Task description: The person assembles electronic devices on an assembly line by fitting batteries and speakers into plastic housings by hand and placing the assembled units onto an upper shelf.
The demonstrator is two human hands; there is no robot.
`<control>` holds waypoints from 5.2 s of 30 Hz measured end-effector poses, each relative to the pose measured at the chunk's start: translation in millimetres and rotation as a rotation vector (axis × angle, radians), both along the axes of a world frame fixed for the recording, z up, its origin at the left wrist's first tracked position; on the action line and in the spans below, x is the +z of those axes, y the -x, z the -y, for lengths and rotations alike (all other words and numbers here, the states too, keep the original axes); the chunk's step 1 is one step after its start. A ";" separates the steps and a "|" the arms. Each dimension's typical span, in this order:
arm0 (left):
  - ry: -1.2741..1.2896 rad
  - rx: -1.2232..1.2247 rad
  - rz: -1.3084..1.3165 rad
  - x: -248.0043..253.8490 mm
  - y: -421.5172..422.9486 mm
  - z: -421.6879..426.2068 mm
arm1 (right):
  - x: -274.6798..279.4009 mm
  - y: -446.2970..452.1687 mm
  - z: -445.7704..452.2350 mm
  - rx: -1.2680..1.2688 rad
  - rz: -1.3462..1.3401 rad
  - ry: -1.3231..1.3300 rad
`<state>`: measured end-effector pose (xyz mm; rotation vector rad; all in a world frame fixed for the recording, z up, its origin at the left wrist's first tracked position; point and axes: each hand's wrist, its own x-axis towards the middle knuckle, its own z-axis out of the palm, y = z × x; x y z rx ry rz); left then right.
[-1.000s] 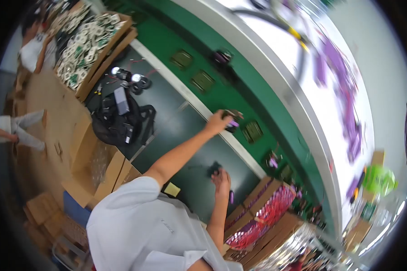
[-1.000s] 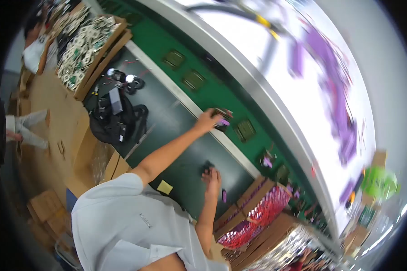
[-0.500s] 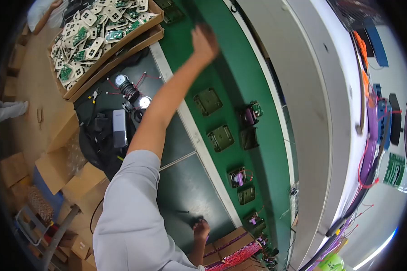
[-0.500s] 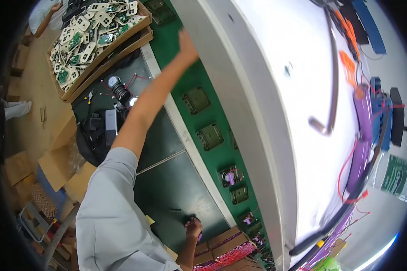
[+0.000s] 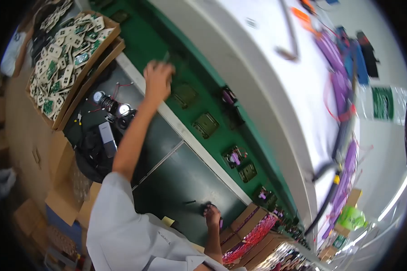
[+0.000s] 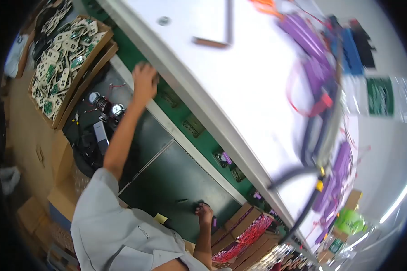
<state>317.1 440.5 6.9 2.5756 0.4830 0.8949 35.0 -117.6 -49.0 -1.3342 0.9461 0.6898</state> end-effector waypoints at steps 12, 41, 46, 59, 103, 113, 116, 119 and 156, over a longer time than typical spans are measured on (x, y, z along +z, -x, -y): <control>0.277 -1.034 -0.354 6.1 275.0 410.9 | 86.4 80.1 -2.5 0.864 0.475 0.467; -0.635 -0.755 -0.844 -7.4 356.1 508.8 | 160.6 208.0 252.4 -0.420 1.047 -0.409; -0.443 -0.768 -0.374 77.2 348.4 535.8 | 202.2 232.4 266.3 -0.300 1.009 -0.227; -0.119 -1.712 -0.259 264.4 346.2 860.1 | 351.1 332.8 430.1 -0.607 0.493 1.253; 0.171 -1.976 -0.304 203.4 379.2 878.6 | 296.8 278.8 377.9 0.297 0.601 1.794; 0.452 -1.743 -0.284 220.0 372.1 780.8 | 333.8 311.8 337.2 -0.249 1.188 0.786; 0.764 -1.487 -0.295 195.2 344.1 681.3 | 315.8 299.1 297.7 -0.139 1.212 0.118; 0.724 -1.028 -0.339 158.2 319.8 586.9 | 256.1 263.7 261.7 -0.111 0.858 0.197; 1.691 -0.491 -0.699 54.7 387.6 476.9 | 113.0 115.2 67.1 -0.042 0.719 0.018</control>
